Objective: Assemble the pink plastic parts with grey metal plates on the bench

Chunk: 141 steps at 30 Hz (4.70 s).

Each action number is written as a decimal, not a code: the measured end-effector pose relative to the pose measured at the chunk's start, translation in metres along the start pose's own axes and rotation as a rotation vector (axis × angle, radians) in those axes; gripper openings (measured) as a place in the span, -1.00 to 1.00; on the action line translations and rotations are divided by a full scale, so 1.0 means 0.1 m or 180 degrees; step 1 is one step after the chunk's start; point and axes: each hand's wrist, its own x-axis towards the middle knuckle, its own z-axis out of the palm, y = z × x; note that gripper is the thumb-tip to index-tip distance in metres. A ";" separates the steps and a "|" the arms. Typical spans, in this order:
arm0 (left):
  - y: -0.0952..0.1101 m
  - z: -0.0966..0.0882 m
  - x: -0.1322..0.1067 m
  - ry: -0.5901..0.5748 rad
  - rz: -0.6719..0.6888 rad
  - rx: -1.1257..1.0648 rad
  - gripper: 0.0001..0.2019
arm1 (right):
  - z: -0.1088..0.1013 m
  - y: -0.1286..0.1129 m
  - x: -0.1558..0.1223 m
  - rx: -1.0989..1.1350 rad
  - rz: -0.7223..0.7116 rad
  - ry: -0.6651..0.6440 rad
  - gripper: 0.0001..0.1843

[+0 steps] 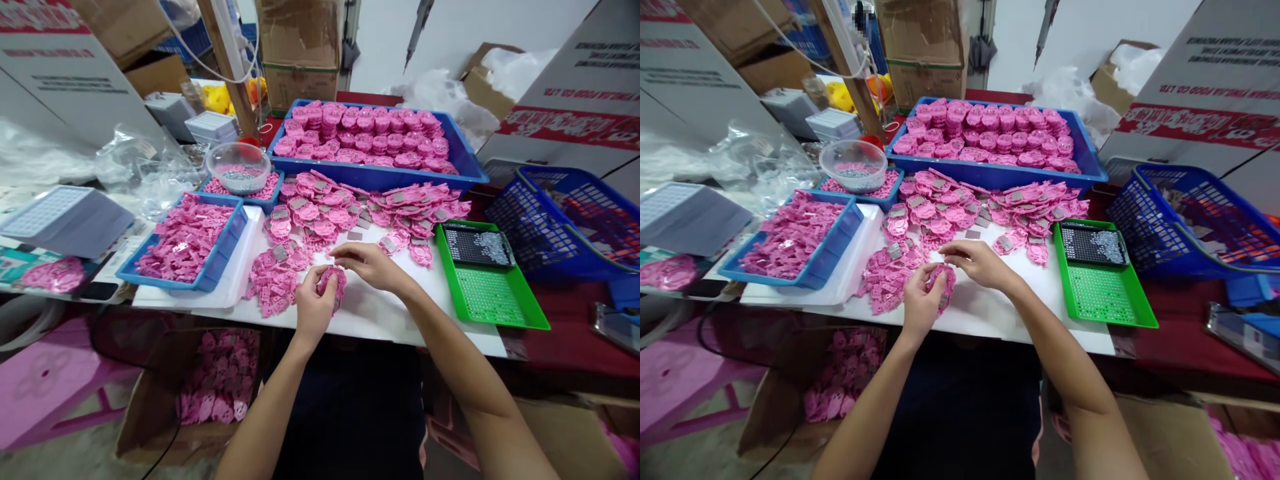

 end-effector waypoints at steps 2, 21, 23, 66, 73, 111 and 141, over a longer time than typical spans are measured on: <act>-0.01 0.01 0.00 -0.0025 -0.0005 0.0073 -0.77 | -0.02 0.00 -0.01 -0.0259 -0.0052 -0.0117 -0.83; 0.02 -0.01 -0.01 -0.0304 0.0101 0.0331 -0.81 | -0.08 -0.10 -0.02 -0.0958 -0.0110 -0.0712 -0.78; 0.02 -0.01 -0.01 -0.0301 0.0121 0.0334 -0.81 | -0.09 -0.12 -0.01 -0.0933 -0.0089 -0.0759 -0.79; -0.06 -0.01 0.11 -0.0354 -0.0152 0.0465 -0.87 | 0.62 -0.52 0.99 -0.2598 0.0021 -0.1826 -0.85; -0.10 0.02 0.12 -0.0280 -0.0116 0.0154 -0.87 | 0.66 -0.49 1.01 -0.2432 0.0092 -0.1768 -0.92; 0.01 0.00 0.02 0.0141 -0.0210 -0.0388 -0.64 | 0.01 0.41 -0.10 -0.1803 -0.0003 0.0357 -0.74; 0.02 -0.03 0.04 0.0315 0.0041 -0.0157 -0.65 | 0.29 0.15 -0.24 -0.1207 -0.1266 0.0559 -0.70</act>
